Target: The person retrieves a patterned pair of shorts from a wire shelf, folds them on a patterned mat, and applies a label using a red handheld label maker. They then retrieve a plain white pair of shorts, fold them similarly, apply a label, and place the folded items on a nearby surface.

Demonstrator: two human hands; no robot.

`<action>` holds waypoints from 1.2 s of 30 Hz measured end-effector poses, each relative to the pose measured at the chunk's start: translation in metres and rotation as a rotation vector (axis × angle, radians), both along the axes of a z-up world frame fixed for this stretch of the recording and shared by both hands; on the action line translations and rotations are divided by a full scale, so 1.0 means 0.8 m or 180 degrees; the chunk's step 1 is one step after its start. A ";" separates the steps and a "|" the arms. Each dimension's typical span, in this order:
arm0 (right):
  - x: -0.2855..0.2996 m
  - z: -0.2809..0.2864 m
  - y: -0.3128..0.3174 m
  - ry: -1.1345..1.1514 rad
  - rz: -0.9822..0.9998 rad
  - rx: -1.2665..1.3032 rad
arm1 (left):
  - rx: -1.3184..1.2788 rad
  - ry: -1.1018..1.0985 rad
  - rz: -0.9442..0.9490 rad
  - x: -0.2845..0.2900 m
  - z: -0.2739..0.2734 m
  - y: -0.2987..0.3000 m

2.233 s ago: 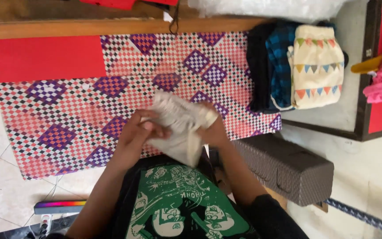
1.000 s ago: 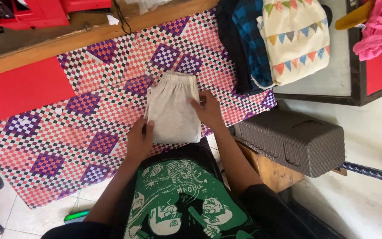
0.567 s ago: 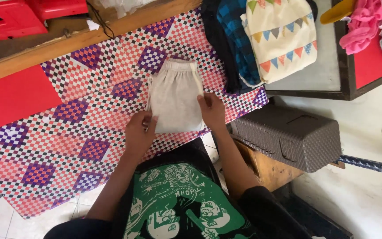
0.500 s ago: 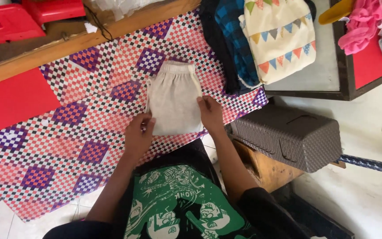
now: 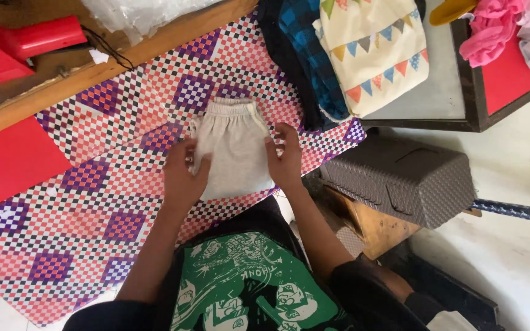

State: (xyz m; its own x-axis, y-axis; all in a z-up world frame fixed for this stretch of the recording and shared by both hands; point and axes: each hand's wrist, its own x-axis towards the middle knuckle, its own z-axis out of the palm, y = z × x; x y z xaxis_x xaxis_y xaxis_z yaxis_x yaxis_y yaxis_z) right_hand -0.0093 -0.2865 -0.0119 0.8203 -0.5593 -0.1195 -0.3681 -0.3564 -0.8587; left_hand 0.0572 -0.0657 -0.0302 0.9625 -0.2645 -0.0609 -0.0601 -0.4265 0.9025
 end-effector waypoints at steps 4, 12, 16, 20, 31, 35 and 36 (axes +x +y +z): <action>0.007 -0.011 0.017 -0.0309 0.0432 -0.0355 | 0.0236 -0.0085 -0.0312 0.017 -0.027 -0.017; 0.023 -0.016 0.028 -0.0147 0.1241 -0.0585 | -0.0034 0.0177 0.0106 0.040 -0.031 -0.015; 0.012 -0.032 0.039 -0.0076 0.0968 -0.1306 | 0.0440 -0.1175 -0.0619 0.019 -0.047 -0.033; 0.008 -0.078 0.048 0.0133 0.1236 -0.1842 | 0.1459 -0.1758 -0.0998 -0.007 -0.053 -0.046; 0.015 -0.104 0.047 0.1170 0.1450 -0.2211 | 0.1933 -0.1275 -0.1164 -0.005 -0.089 -0.049; 0.039 -0.104 0.035 0.1165 0.1523 -0.2213 | 0.1862 -0.1281 -0.1102 0.014 -0.091 -0.056; 0.045 -0.105 0.030 0.1120 0.1540 -0.2233 | 0.1806 -0.1342 -0.1058 0.019 -0.091 -0.059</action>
State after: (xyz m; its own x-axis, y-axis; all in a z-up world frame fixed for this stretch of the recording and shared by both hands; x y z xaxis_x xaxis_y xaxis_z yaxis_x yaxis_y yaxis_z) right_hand 0.0267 -0.2623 -0.0963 0.9643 -0.2033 -0.1696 -0.2422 -0.9363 -0.2545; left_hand 0.0722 -0.1127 -0.1030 0.8101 -0.5808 0.0802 -0.5551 -0.7155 0.4242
